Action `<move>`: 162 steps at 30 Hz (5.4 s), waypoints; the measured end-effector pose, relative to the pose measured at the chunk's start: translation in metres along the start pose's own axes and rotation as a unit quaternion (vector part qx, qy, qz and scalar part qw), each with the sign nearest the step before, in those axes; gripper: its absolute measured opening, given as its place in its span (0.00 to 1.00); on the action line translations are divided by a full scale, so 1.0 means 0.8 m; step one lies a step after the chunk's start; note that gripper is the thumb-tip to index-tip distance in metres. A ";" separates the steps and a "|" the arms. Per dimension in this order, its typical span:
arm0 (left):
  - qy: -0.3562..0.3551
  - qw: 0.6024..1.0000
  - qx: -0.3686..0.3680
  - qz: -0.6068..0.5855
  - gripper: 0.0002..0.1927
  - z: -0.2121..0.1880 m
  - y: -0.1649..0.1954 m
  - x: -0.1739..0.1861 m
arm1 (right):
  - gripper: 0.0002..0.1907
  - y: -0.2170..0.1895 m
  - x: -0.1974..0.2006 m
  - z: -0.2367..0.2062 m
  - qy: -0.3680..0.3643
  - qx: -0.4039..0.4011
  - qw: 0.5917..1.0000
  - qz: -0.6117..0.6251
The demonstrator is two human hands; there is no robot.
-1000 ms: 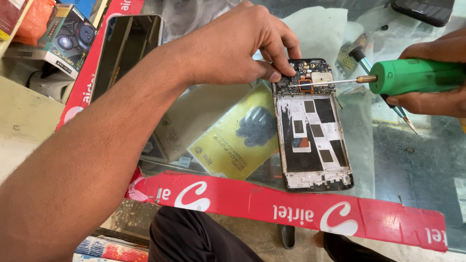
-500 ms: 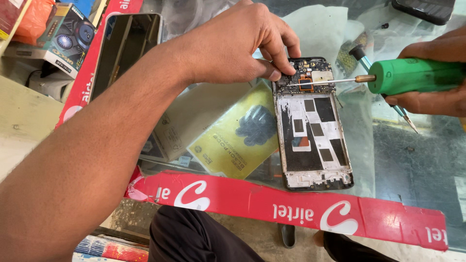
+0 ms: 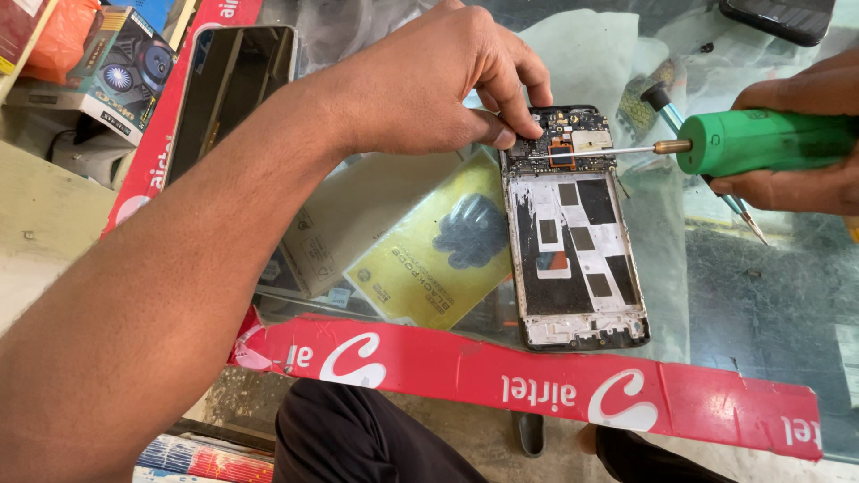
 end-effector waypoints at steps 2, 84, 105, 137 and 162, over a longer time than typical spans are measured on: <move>0.001 1.000 -0.002 0.000 0.17 0.000 0.000 0.000 | 0.30 -0.002 0.001 0.000 -0.001 0.001 1.000 -0.004; 0.000 1.000 -0.007 0.003 0.17 0.001 -0.003 -0.002 | 0.31 0.001 0.001 -0.001 0.006 0.010 1.000 0.002; 0.002 1.000 -0.015 -0.016 0.17 0.000 -0.002 -0.001 | 0.31 0.001 0.004 -0.004 0.000 0.036 0.999 0.002; -0.011 1.000 0.026 0.004 0.12 -0.001 0.009 -0.002 | 0.22 -0.052 0.068 -0.025 0.161 -0.155 0.841 0.492; -0.003 1.000 -0.002 0.017 0.14 -0.001 0.009 -0.003 | 0.21 -0.072 0.068 -0.021 0.132 -0.146 0.858 0.475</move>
Point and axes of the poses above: each hand's wrist, its own z-axis towards the middle knuckle, its own x-axis out of the back of the hand, y = z × x, the point moved 4 cm from there along z, towards the middle knuckle, and after that the axes turned 15 degrees about -x, right-handed, at the moved point
